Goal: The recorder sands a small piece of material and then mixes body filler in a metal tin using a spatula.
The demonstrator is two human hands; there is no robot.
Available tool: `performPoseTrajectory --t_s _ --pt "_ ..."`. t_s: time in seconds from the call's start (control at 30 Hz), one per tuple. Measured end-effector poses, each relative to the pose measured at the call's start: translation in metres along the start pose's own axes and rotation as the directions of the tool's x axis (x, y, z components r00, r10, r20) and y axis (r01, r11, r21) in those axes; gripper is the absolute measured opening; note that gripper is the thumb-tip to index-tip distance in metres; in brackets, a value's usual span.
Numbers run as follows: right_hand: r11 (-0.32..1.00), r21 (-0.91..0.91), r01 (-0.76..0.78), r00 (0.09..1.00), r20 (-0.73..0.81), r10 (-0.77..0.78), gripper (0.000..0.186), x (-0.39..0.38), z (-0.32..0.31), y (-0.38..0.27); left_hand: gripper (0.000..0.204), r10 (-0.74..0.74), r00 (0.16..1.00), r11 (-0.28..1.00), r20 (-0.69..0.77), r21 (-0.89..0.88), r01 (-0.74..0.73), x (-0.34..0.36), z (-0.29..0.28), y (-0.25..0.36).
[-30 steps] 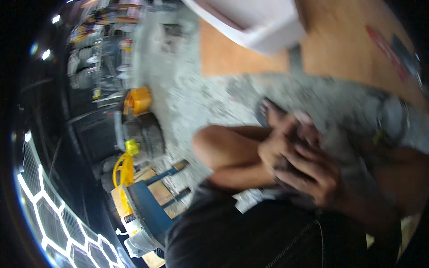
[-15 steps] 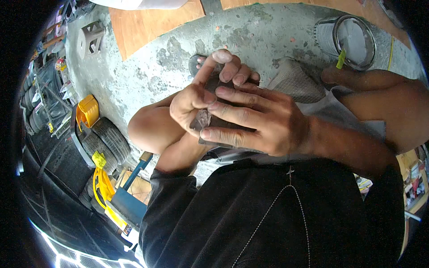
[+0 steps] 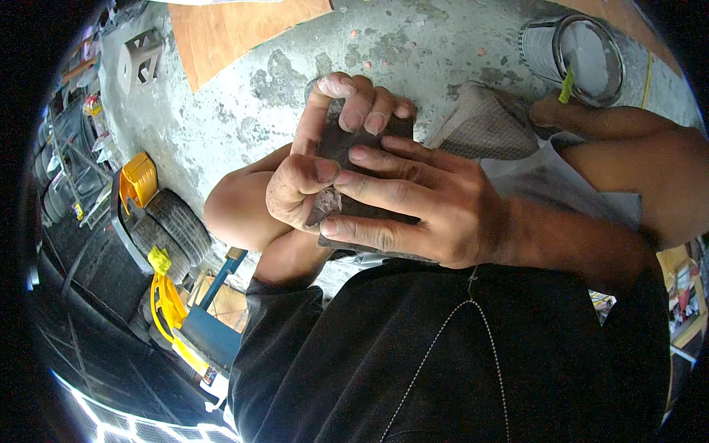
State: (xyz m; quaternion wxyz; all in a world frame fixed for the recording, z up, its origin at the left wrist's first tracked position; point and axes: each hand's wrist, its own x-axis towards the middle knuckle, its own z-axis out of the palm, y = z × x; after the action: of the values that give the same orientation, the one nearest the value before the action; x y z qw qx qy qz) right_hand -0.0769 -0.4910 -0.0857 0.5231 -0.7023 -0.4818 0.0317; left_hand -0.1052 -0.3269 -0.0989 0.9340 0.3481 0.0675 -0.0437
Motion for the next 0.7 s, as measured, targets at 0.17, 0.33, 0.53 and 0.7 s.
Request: performPoseTrajectory --t_s 0.17,0.33,0.53,0.7 --pt "0.982 -0.084 0.167 0.986 0.033 -0.165 0.033 -0.001 -0.004 0.02 0.068 -0.106 0.994 0.993 0.022 -0.052 0.107 0.001 -0.005 -0.002" --pt "0.97 -0.12 0.213 0.976 -0.028 -0.218 0.036 -0.004 0.005 0.024 0.064 -0.253 0.968 0.928 0.005 -0.282 0.244 0.0 -0.003 -0.001" --pt "0.992 -0.058 0.116 0.99 -0.074 -0.12 0.034 0.0 0.003 0.006 0.068 -0.119 0.986 0.985 0.114 -0.115 0.132 -0.001 0.001 -0.001" --pt "0.996 -0.023 0.091 0.992 -0.091 -0.093 0.034 -0.001 0.007 0.002 0.067 -0.063 0.982 0.992 0.18 -0.095 0.081 0.0 -0.004 0.0"
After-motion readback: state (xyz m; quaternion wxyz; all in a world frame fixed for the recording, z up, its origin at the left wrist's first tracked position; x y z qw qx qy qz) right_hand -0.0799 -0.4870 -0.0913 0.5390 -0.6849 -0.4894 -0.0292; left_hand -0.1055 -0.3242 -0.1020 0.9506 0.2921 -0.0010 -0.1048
